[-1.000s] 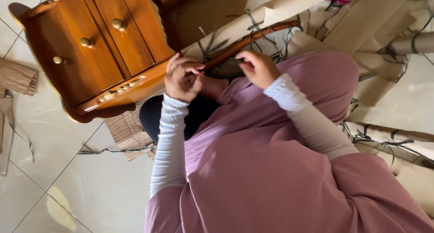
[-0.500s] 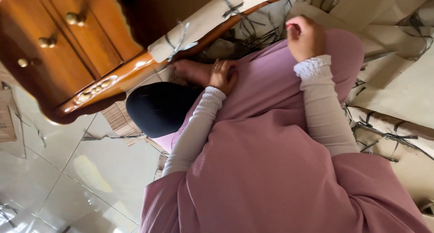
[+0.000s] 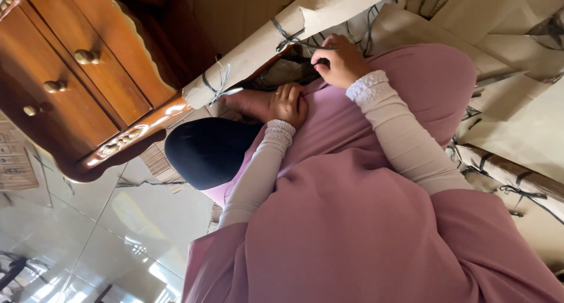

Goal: Wrapping wooden furniture legs with protective paper and securing them with ties.

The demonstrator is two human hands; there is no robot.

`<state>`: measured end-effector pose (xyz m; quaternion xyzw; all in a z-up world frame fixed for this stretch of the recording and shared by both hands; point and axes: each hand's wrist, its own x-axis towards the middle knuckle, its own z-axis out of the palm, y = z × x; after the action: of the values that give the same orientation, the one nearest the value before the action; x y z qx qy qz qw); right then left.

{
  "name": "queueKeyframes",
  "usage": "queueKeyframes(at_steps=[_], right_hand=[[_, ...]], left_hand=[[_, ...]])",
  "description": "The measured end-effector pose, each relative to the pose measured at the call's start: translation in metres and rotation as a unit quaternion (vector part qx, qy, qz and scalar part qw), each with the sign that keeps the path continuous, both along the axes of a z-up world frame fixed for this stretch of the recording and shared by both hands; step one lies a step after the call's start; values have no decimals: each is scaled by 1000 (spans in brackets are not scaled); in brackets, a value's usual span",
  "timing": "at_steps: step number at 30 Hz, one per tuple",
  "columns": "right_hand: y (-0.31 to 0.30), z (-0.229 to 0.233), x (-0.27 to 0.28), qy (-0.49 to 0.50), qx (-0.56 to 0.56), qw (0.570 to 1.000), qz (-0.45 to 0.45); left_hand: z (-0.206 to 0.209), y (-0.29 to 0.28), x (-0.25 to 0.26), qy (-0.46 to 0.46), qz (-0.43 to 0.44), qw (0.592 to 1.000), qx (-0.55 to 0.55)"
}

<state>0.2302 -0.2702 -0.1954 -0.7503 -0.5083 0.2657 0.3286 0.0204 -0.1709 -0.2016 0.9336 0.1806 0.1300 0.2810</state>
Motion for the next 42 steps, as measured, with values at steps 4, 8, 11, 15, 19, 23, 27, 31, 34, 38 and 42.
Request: queueKeyframes(at_steps=[4,8,11,15,19,23,27,31,34,38,42], right_hand=[[18,-8,-15,-85,-128,988,-7],[22,-30,-22,-64,-130,989,12],[16,-24,-23,-66,4,997,-45],[-5,17,-23,52,176,979,-91],[-40,52,-27,97,272,940,-182],[-78,68,-42,286,311,869,-258],[-89,52,-66,346,337,841,-243],[-94,75,-76,296,326,863,-248],[-97,82,-80,324,345,844,-253],[-93,93,-75,350,352,828,-261],[-91,81,-69,339,354,828,-271]], left_hand=[[-4,1,-1,-5,0,1000,19],[-12,0,-3,-36,11,999,30],[-10,1,-2,-45,11,999,13],[-27,8,-7,-66,4,998,-13],[-23,10,-17,-96,-23,985,-143],[40,-13,-6,-59,-75,969,-226],[113,-47,43,-20,-62,902,-426],[124,-50,75,-26,-11,906,-422],[154,-50,80,-34,-40,909,-413],[195,-48,91,-107,-74,893,-430],[223,-22,116,-159,-132,925,-320]])
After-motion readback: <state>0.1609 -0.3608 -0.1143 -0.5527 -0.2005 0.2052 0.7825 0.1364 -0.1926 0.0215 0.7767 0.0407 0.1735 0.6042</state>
